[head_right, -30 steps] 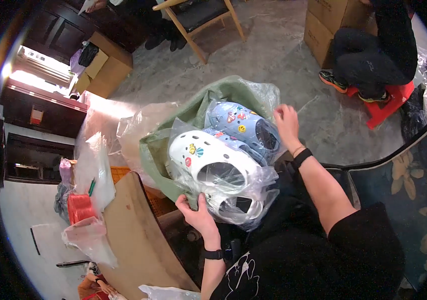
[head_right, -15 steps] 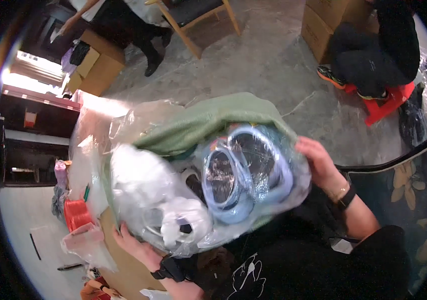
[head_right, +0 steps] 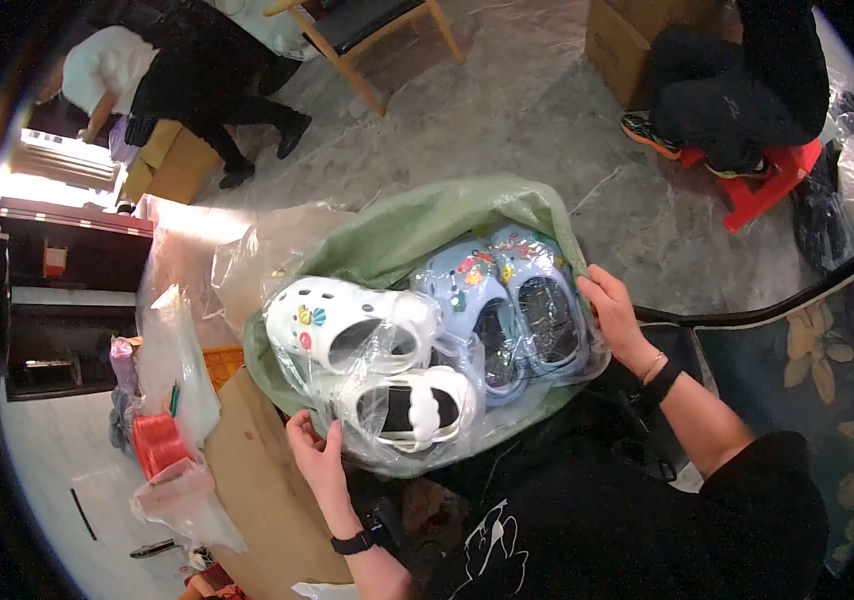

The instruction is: Packing decorated rubber clogs into plastic bags and placing them into a larger shipping sack.

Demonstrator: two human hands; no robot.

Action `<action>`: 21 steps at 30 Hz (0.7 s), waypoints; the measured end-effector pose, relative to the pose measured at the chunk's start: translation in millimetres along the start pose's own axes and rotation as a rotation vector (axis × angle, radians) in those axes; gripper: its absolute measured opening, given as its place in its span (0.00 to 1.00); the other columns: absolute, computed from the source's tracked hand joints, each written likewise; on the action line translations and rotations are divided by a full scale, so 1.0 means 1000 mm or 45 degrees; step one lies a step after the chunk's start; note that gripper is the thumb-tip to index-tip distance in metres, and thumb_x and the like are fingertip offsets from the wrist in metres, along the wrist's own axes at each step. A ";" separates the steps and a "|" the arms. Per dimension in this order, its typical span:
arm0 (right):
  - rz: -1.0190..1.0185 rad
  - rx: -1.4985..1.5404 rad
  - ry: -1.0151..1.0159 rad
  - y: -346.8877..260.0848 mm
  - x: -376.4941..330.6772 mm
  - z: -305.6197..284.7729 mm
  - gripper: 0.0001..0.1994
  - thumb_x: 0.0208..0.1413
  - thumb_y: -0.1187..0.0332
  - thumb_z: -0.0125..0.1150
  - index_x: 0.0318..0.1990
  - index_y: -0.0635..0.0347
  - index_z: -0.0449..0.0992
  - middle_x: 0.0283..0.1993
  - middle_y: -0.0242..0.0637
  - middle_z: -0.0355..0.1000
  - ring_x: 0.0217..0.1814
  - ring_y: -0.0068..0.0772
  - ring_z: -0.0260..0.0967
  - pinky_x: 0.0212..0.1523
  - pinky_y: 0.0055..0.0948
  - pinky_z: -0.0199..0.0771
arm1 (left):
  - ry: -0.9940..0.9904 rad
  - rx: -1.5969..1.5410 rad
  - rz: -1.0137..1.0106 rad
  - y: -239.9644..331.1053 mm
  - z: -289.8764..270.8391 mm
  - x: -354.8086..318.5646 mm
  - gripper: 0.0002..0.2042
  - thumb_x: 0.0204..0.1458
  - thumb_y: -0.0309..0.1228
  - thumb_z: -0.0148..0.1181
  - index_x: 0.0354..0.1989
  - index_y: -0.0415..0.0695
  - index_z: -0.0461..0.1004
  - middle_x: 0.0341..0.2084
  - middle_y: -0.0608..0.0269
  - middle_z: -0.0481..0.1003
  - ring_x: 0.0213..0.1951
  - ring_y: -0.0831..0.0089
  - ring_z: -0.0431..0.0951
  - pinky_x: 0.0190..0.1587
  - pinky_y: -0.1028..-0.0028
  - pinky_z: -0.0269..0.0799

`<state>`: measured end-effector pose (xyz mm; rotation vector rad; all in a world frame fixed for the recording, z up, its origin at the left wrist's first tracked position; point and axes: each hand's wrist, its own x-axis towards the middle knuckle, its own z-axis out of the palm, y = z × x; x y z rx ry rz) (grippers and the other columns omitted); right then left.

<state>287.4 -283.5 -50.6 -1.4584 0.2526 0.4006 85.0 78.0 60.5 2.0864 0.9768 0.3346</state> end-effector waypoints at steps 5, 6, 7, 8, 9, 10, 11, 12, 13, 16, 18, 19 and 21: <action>0.259 0.228 0.220 -0.032 -0.013 0.022 0.10 0.61 0.61 0.57 0.45 0.54 0.75 0.26 0.15 0.61 0.23 0.08 0.54 0.21 0.15 0.50 | 0.035 0.334 0.766 0.107 0.023 -0.014 0.15 0.51 0.23 0.60 0.48 0.35 0.72 0.50 0.52 0.71 0.50 0.55 0.74 0.54 0.65 0.68; 0.295 0.296 0.263 -0.034 -0.013 0.023 0.12 0.60 0.60 0.57 0.47 0.54 0.75 0.27 0.16 0.63 0.24 0.09 0.55 0.22 0.14 0.51 | -0.273 0.108 0.776 0.127 0.043 -0.020 0.12 0.53 0.24 0.59 0.46 0.34 0.73 0.50 0.51 0.73 0.49 0.54 0.75 0.53 0.65 0.69; 0.209 0.358 -0.028 -0.021 -0.008 0.012 0.12 0.61 0.61 0.56 0.47 0.55 0.75 0.30 0.18 0.68 0.25 0.09 0.58 0.22 0.14 0.54 | -0.646 -0.221 0.633 0.148 0.068 -0.026 0.09 0.56 0.23 0.56 0.43 0.34 0.75 0.49 0.49 0.74 0.48 0.55 0.77 0.53 0.64 0.70; 0.204 0.366 -0.084 -0.021 -0.009 0.016 0.12 0.61 0.61 0.56 0.47 0.55 0.75 0.31 0.19 0.69 0.26 0.09 0.59 0.23 0.14 0.55 | -0.815 -0.507 0.622 0.143 0.106 -0.033 0.10 0.60 0.26 0.52 0.46 0.37 0.75 0.49 0.49 0.75 0.49 0.57 0.77 0.53 0.64 0.71; 0.214 0.392 -0.127 -0.021 -0.009 0.020 0.12 0.61 0.62 0.56 0.47 0.56 0.75 0.32 0.20 0.69 0.27 0.09 0.60 0.23 0.15 0.56 | -0.919 -0.411 0.826 0.152 0.144 -0.031 0.13 0.60 0.29 0.53 0.52 0.41 0.73 0.54 0.52 0.72 0.55 0.58 0.73 0.57 0.59 0.67; 0.104 0.496 -0.165 -0.023 -0.013 0.031 0.11 0.61 0.63 0.55 0.47 0.54 0.75 0.33 0.20 0.69 0.28 0.09 0.60 0.25 0.16 0.57 | -0.782 -0.049 1.134 0.148 0.180 -0.029 0.17 0.58 0.32 0.55 0.54 0.43 0.72 0.57 0.55 0.69 0.59 0.59 0.68 0.60 0.53 0.63; 0.100 0.494 -0.164 -0.025 -0.014 0.031 0.11 0.61 0.63 0.55 0.47 0.54 0.75 0.33 0.20 0.69 0.28 0.09 0.60 0.25 0.16 0.57 | -0.636 0.313 1.422 0.137 0.206 -0.025 0.20 0.56 0.35 0.57 0.57 0.45 0.70 0.59 0.58 0.67 0.63 0.61 0.64 0.62 0.48 0.58; 0.141 0.379 0.013 -0.031 -0.015 0.026 0.10 0.61 0.62 0.54 0.44 0.54 0.75 0.31 0.20 0.68 0.27 0.10 0.59 0.24 0.16 0.56 | -0.641 0.303 1.432 0.125 0.216 -0.018 0.20 0.56 0.35 0.57 0.57 0.45 0.70 0.59 0.58 0.67 0.63 0.61 0.64 0.62 0.48 0.58; 0.185 0.259 0.180 -0.037 -0.016 0.020 0.09 0.61 0.61 0.54 0.42 0.54 0.75 0.29 0.21 0.67 0.25 0.11 0.59 0.23 0.17 0.56 | -0.597 0.489 1.373 0.114 0.221 -0.012 0.23 0.53 0.36 0.59 0.58 0.46 0.68 0.61 0.62 0.65 0.65 0.63 0.60 0.63 0.45 0.54; 0.049 0.172 0.203 -0.036 0.003 -0.016 0.10 0.63 0.60 0.53 0.32 0.54 0.68 0.19 0.21 0.59 0.16 0.15 0.53 0.17 0.19 0.52 | -0.510 0.691 1.285 0.097 0.223 0.000 0.23 0.51 0.36 0.61 0.57 0.51 0.69 0.60 0.67 0.65 0.65 0.66 0.59 0.62 0.40 0.50; -0.020 0.080 0.258 -0.031 0.006 -0.013 0.09 0.64 0.61 0.52 0.34 0.55 0.69 0.19 0.25 0.59 0.17 0.17 0.57 0.18 0.21 0.57 | -0.530 0.699 1.279 0.095 0.224 0.000 0.21 0.51 0.35 0.60 0.56 0.51 0.70 0.60 0.68 0.65 0.64 0.66 0.60 0.62 0.41 0.51; -0.360 -0.249 0.253 -0.033 0.007 0.006 0.08 0.63 0.63 0.52 0.35 0.57 0.69 0.20 0.29 0.62 0.19 0.23 0.62 0.20 0.25 0.62 | -0.505 0.789 1.295 0.088 0.224 -0.002 0.21 0.50 0.32 0.59 0.55 0.52 0.70 0.60 0.69 0.65 0.64 0.66 0.60 0.62 0.42 0.51; -0.750 -0.815 -0.135 -0.025 0.013 0.015 0.07 0.60 0.69 0.55 0.42 0.60 0.69 0.28 0.43 0.72 0.31 0.40 0.76 0.30 0.36 0.73 | -0.484 0.868 1.319 0.080 0.226 -0.002 0.20 0.49 0.30 0.59 0.54 0.52 0.70 0.60 0.69 0.65 0.63 0.66 0.61 0.63 0.43 0.51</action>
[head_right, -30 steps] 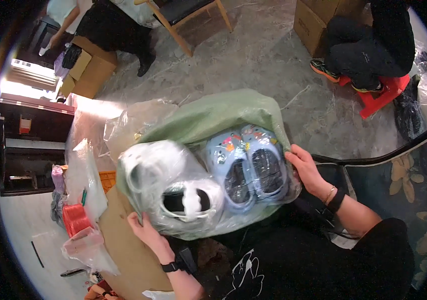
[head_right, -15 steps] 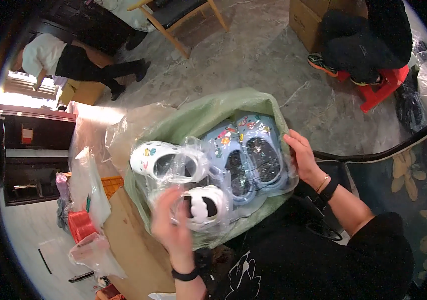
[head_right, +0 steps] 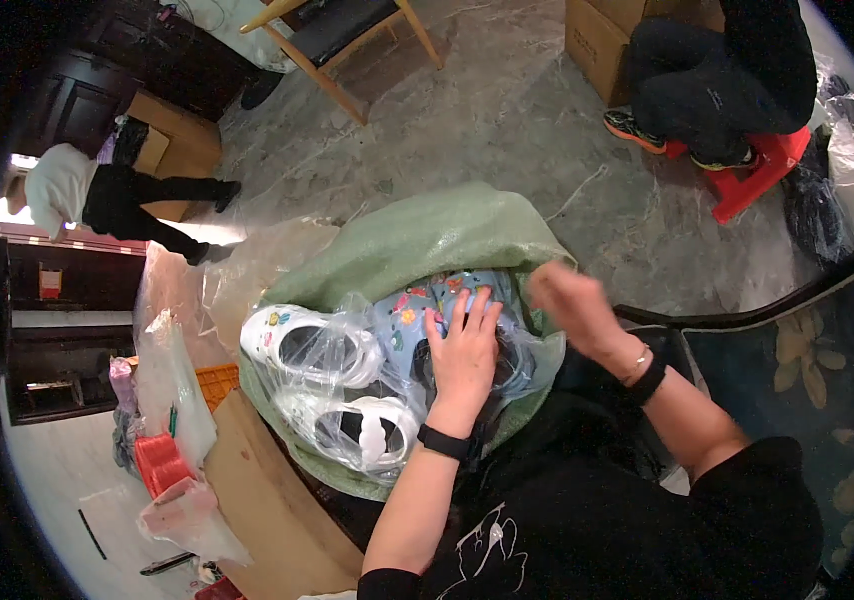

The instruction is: Packing decorated rubber clogs into plastic bags and placing them into a larger shipping sack.

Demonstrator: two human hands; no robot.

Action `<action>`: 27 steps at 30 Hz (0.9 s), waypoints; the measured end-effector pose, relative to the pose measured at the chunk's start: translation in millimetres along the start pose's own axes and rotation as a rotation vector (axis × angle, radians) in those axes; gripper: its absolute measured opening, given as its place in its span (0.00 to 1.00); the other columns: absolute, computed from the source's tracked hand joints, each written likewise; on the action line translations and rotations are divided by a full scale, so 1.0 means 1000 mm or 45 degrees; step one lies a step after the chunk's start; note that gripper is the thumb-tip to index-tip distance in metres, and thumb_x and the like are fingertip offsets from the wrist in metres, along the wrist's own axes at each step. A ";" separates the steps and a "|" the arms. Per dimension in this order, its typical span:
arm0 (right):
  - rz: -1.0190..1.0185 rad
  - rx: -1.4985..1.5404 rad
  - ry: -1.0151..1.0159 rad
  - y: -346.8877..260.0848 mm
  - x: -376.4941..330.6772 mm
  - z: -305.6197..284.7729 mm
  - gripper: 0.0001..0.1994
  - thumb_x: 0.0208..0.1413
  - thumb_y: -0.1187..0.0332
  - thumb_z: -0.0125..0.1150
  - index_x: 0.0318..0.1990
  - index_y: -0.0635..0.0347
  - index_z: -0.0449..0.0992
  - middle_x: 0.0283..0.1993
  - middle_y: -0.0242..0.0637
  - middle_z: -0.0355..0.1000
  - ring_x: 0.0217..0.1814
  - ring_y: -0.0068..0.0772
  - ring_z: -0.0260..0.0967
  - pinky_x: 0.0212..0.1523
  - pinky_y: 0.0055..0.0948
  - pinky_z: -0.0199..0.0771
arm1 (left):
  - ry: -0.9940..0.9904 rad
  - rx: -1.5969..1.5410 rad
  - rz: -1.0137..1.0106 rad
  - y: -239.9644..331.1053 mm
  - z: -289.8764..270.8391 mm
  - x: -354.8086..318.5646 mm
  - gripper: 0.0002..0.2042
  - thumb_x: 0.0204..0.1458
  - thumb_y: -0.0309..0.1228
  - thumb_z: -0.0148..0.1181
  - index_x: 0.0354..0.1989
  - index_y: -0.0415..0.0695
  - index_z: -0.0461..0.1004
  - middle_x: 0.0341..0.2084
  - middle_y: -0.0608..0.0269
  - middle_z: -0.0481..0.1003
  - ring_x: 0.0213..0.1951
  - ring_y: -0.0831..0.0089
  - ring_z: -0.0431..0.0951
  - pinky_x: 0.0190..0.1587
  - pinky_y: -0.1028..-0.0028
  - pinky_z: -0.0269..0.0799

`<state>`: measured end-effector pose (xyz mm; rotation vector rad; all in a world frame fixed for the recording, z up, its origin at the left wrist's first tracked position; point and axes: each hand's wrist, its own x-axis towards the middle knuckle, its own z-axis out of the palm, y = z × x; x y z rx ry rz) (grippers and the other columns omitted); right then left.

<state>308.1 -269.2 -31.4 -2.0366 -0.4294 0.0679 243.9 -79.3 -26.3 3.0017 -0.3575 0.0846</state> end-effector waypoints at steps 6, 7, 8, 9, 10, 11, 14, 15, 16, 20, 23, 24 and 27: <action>-0.077 -0.863 -0.059 0.068 0.038 0.064 0.09 0.52 0.77 0.53 0.41 0.68 0.70 0.31 0.53 0.74 0.37 0.50 0.77 0.34 0.39 0.77 | 0.106 -0.013 -0.094 -0.005 0.002 0.002 0.20 0.50 0.28 0.55 0.53 0.53 0.71 0.61 0.71 0.64 0.64 0.67 0.61 0.63 0.44 0.51; -0.001 -0.910 -0.125 0.065 0.047 0.071 0.09 0.51 0.77 0.53 0.40 0.70 0.70 0.29 0.54 0.74 0.36 0.53 0.76 0.33 0.40 0.77 | 0.079 -0.014 -0.087 -0.004 0.001 0.001 0.20 0.51 0.27 0.53 0.55 0.53 0.71 0.62 0.71 0.64 0.65 0.67 0.59 0.63 0.45 0.50; 0.077 -0.959 -0.188 0.063 0.054 0.074 0.09 0.49 0.77 0.53 0.39 0.72 0.70 0.26 0.56 0.73 0.36 0.55 0.76 0.33 0.40 0.77 | 0.087 -0.013 -0.088 -0.003 0.001 0.001 0.20 0.51 0.27 0.53 0.55 0.53 0.71 0.62 0.71 0.64 0.65 0.67 0.59 0.63 0.45 0.50; 0.053 -0.986 -0.201 0.065 0.058 0.073 0.10 0.52 0.76 0.51 0.41 0.70 0.71 0.25 0.51 0.74 0.35 0.57 0.75 0.33 0.41 0.77 | 0.083 -0.015 -0.072 -0.002 0.000 0.002 0.19 0.52 0.29 0.53 0.55 0.52 0.71 0.62 0.70 0.63 0.66 0.66 0.58 0.63 0.44 0.50; 0.036 -0.989 -0.199 0.067 0.059 0.068 0.10 0.52 0.76 0.51 0.41 0.70 0.71 0.25 0.51 0.74 0.35 0.57 0.75 0.33 0.41 0.77 | 0.082 -0.013 -0.069 -0.003 0.001 0.003 0.19 0.53 0.30 0.52 0.55 0.51 0.71 0.62 0.69 0.63 0.68 0.65 0.56 0.64 0.42 0.51; 0.051 -0.767 -0.193 0.064 0.057 0.057 0.10 0.53 0.75 0.51 0.42 0.68 0.71 0.27 0.49 0.74 0.35 0.50 0.76 0.34 0.38 0.75 | 0.059 -0.004 -0.076 -0.001 0.000 0.003 0.19 0.54 0.30 0.51 0.56 0.51 0.70 0.62 0.69 0.63 0.68 0.65 0.56 0.64 0.43 0.51; 0.260 0.652 -0.320 -0.032 0.042 0.003 0.09 0.54 0.75 0.55 0.42 0.64 0.70 0.36 0.31 0.69 0.38 0.20 0.63 0.40 0.25 0.67 | 0.096 0.060 -0.135 -0.011 0.006 0.007 0.20 0.54 0.30 0.50 0.57 0.51 0.68 0.60 0.68 0.65 0.66 0.65 0.58 0.63 0.45 0.49; 0.095 0.417 -0.197 -0.067 0.041 -0.027 0.08 0.55 0.77 0.53 0.42 0.64 0.71 0.37 0.27 0.67 0.38 0.18 0.63 0.39 0.23 0.67 | 0.124 0.030 -0.190 -0.015 0.008 0.007 0.20 0.55 0.30 0.49 0.58 0.50 0.68 0.57 0.65 0.67 0.63 0.63 0.61 0.63 0.45 0.50; 0.131 0.458 -0.163 -0.078 0.044 -0.054 0.06 0.55 0.77 0.52 0.41 0.64 0.71 0.33 0.25 0.66 0.34 0.17 0.61 0.36 0.22 0.65 | 0.135 0.028 -0.208 -0.016 0.008 0.011 0.20 0.55 0.30 0.49 0.58 0.50 0.68 0.57 0.65 0.67 0.63 0.63 0.61 0.63 0.45 0.50; -0.020 0.176 -0.128 -0.091 0.055 -0.055 0.10 0.57 0.76 0.51 0.44 0.59 0.74 0.24 0.28 0.66 0.27 0.18 0.62 0.30 0.21 0.64 | 0.218 0.013 -0.312 -0.016 -0.007 0.032 0.20 0.54 0.30 0.52 0.57 0.47 0.68 0.55 0.59 0.67 0.59 0.60 0.64 0.62 0.43 0.51; -0.305 -0.275 -0.150 -0.086 0.073 -0.035 0.14 0.54 0.71 0.59 0.49 0.55 0.74 0.32 0.36 0.70 0.29 0.29 0.67 0.32 0.27 0.69 | 0.254 -0.277 -0.235 -0.018 -0.048 0.009 0.25 0.49 0.31 0.63 0.58 0.47 0.67 0.60 0.53 0.62 0.64 0.55 0.58 0.64 0.40 0.46; -0.573 -0.519 -0.088 -0.087 0.078 -0.027 0.17 0.52 0.69 0.63 0.51 0.54 0.73 0.37 0.38 0.72 0.32 0.33 0.69 0.34 0.29 0.70 | 0.256 -0.259 -0.250 -0.022 -0.060 -0.004 0.25 0.49 0.31 0.63 0.58 0.47 0.67 0.60 0.53 0.62 0.64 0.55 0.58 0.64 0.40 0.46; -0.808 -0.736 -0.134 -0.095 0.093 0.002 0.26 0.46 0.64 0.68 0.55 0.51 0.71 0.49 0.39 0.70 0.46 0.39 0.69 0.40 0.36 0.72 | 0.354 -0.070 -0.575 -0.037 -0.076 -0.042 0.30 0.47 0.30 0.65 0.62 0.52 0.64 0.65 0.50 0.56 0.69 0.51 0.51 0.65 0.41 0.47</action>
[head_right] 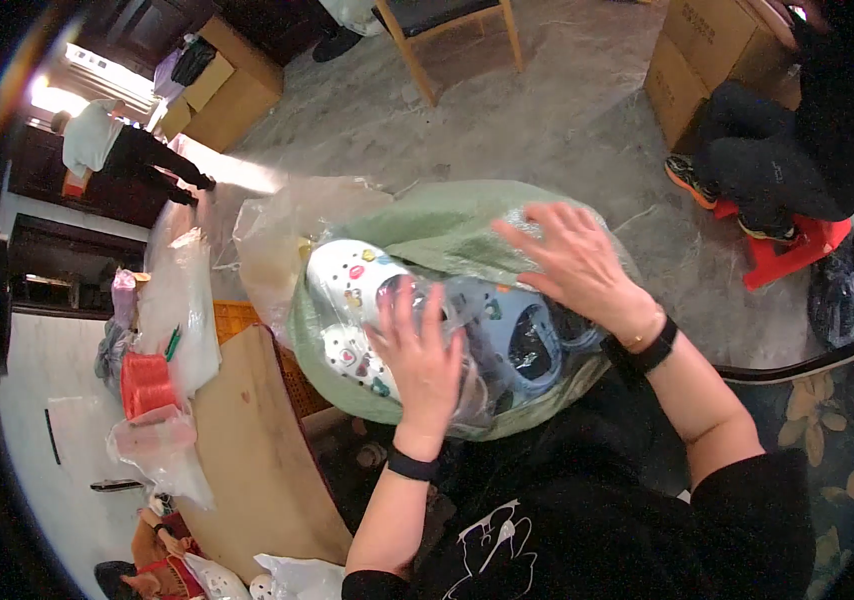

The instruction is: Packing decorated rubber clogs into plastic bags and placing them into a larger shipping sack.

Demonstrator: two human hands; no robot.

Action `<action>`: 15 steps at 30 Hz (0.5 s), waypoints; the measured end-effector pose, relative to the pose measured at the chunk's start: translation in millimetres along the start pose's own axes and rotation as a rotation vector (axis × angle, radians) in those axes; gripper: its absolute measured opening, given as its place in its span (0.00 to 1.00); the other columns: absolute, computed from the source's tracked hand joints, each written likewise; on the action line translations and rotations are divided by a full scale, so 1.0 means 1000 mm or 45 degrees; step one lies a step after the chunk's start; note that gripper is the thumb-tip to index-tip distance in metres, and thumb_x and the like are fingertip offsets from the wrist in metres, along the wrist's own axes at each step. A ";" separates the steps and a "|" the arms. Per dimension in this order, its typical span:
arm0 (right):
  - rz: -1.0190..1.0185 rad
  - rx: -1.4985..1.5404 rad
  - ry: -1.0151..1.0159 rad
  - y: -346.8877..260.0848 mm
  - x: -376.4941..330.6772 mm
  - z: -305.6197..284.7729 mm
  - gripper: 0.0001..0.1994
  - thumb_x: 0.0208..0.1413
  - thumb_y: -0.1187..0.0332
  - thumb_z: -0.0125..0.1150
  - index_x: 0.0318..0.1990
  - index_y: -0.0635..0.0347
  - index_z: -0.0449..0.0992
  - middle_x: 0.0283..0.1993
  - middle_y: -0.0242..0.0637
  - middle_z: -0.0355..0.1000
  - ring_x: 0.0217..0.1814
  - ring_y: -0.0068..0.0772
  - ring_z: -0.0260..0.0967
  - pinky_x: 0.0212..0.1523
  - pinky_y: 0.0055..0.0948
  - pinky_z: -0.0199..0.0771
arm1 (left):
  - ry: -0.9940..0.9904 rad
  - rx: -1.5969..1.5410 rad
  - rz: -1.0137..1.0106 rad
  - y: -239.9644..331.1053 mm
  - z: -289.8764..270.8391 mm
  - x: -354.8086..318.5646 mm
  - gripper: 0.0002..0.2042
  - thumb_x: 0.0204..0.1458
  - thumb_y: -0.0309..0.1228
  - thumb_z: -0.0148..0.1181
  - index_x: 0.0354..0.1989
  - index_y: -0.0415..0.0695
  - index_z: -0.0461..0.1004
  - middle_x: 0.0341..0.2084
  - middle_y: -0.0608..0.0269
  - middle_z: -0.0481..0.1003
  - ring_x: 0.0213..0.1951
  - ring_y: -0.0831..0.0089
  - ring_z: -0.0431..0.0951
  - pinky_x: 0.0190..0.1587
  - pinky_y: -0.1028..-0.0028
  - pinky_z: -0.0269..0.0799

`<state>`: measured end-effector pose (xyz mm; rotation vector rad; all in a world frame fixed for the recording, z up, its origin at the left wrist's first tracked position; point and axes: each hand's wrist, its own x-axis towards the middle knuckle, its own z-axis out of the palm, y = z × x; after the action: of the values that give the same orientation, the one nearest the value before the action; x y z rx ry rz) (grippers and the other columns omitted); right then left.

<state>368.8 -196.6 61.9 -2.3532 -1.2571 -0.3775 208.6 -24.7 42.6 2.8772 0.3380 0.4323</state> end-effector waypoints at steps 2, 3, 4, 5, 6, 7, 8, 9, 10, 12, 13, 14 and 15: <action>-0.215 -0.084 0.101 -0.007 0.011 0.025 0.28 0.45 0.63 0.69 0.56 0.50 0.70 0.52 0.39 0.68 0.50 0.40 0.69 0.41 0.37 0.71 | 0.028 0.054 -0.191 -0.024 0.002 -0.012 0.28 0.46 0.27 0.66 0.59 0.52 0.68 0.68 0.47 0.52 0.70 0.46 0.48 0.65 0.42 0.49; -0.152 0.068 -0.085 -0.009 0.013 0.038 0.25 0.45 0.62 0.68 0.54 0.51 0.72 0.47 0.40 0.70 0.48 0.41 0.70 0.41 0.39 0.71 | 0.028 0.055 -0.188 -0.031 0.007 -0.016 0.28 0.46 0.27 0.66 0.59 0.52 0.68 0.68 0.47 0.52 0.70 0.46 0.48 0.65 0.42 0.49; -0.095 0.228 -0.269 -0.012 0.017 0.053 0.23 0.46 0.62 0.68 0.52 0.53 0.73 0.43 0.41 0.72 0.46 0.42 0.71 0.40 0.41 0.71 | 0.015 0.042 -0.141 -0.037 0.010 -0.020 0.24 0.47 0.25 0.64 0.56 0.49 0.71 0.68 0.47 0.51 0.69 0.45 0.49 0.65 0.43 0.50; -0.090 0.230 -0.267 -0.011 0.019 0.070 0.23 0.46 0.62 0.68 0.52 0.53 0.73 0.43 0.41 0.72 0.46 0.42 0.71 0.40 0.41 0.71 | -0.003 0.023 -0.087 -0.040 0.012 -0.022 0.20 0.49 0.23 0.63 0.52 0.47 0.73 0.69 0.47 0.50 0.68 0.43 0.51 0.66 0.45 0.50; 0.015 0.394 -0.365 -0.005 0.024 0.088 0.21 0.46 0.61 0.67 0.48 0.55 0.74 0.36 0.43 0.72 0.42 0.43 0.72 0.38 0.41 0.70 | 0.156 -0.078 -0.065 -0.039 0.014 -0.020 0.11 0.52 0.20 0.57 0.44 0.41 0.75 0.67 0.48 0.55 0.66 0.43 0.57 0.64 0.50 0.57; 0.106 0.564 -0.453 -0.002 0.037 0.100 0.19 0.47 0.59 0.67 0.45 0.57 0.75 0.30 0.44 0.71 0.37 0.44 0.73 0.36 0.42 0.70 | 0.165 -0.067 -0.062 -0.043 0.015 -0.017 0.11 0.52 0.20 0.57 0.44 0.41 0.75 0.67 0.48 0.55 0.66 0.43 0.57 0.64 0.50 0.57; 0.108 0.565 -0.450 -0.007 0.053 0.100 0.19 0.47 0.59 0.67 0.45 0.57 0.75 0.30 0.44 0.71 0.37 0.44 0.73 0.36 0.42 0.70 | 0.236 -0.149 -0.057 -0.046 0.017 -0.018 0.10 0.54 0.21 0.55 0.44 0.40 0.74 0.65 0.49 0.60 0.64 0.45 0.60 0.63 0.53 0.60; 0.031 0.696 -0.324 -0.012 0.070 0.101 0.16 0.49 0.61 0.66 0.41 0.60 0.74 0.25 0.45 0.67 0.32 0.43 0.70 0.34 0.39 0.69 | 0.306 -0.234 -0.051 -0.048 0.019 -0.018 0.09 0.56 0.21 0.52 0.44 0.39 0.73 0.62 0.51 0.65 0.63 0.46 0.63 0.62 0.55 0.62; -0.041 0.832 -0.203 -0.015 0.081 0.099 0.14 0.50 0.62 0.65 0.37 0.63 0.74 0.21 0.45 0.64 0.26 0.42 0.66 0.32 0.36 0.68 | 0.344 -0.165 -0.011 -0.047 0.014 -0.013 0.09 0.61 0.24 0.47 0.45 0.37 0.71 0.58 0.53 0.70 0.60 0.48 0.68 0.60 0.58 0.65; -0.133 0.902 -0.447 -0.002 0.111 0.072 0.14 0.50 0.63 0.65 0.38 0.63 0.73 0.21 0.43 0.63 0.25 0.37 0.63 0.31 0.34 0.66 | 0.336 -0.283 -0.026 -0.050 0.012 -0.013 0.10 0.62 0.25 0.45 0.46 0.37 0.71 0.57 0.53 0.71 0.60 0.48 0.67 0.61 0.57 0.64; -0.224 0.955 -0.691 0.009 0.123 0.060 0.14 0.51 0.63 0.65 0.38 0.64 0.72 0.21 0.40 0.63 0.25 0.32 0.60 0.30 0.31 0.63 | 0.332 -0.411 -0.036 -0.048 0.012 -0.013 0.10 0.63 0.26 0.43 0.47 0.37 0.71 0.57 0.54 0.71 0.61 0.49 0.67 0.62 0.57 0.63; -0.225 1.064 -0.857 0.023 0.129 0.059 0.14 0.50 0.65 0.65 0.38 0.64 0.72 0.22 0.36 0.64 0.27 0.24 0.56 0.30 0.28 0.60 | 0.334 -0.482 -0.123 -0.046 0.013 -0.015 0.12 0.64 0.26 0.42 0.47 0.37 0.72 0.57 0.54 0.72 0.61 0.50 0.68 0.64 0.58 0.60; -0.159 1.158 -0.781 0.038 0.130 0.055 0.11 0.52 0.66 0.64 0.38 0.63 0.73 0.24 0.28 0.67 0.29 0.19 0.59 0.32 0.26 0.63 | 0.329 -0.487 -0.109 -0.049 0.014 -0.018 0.12 0.64 0.26 0.42 0.47 0.37 0.72 0.57 0.54 0.72 0.61 0.50 0.68 0.64 0.58 0.60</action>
<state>473.6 -94.8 61.2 -1.6127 -1.4097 0.7912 186.6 14.4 12.8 2.4303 0.3721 0.7647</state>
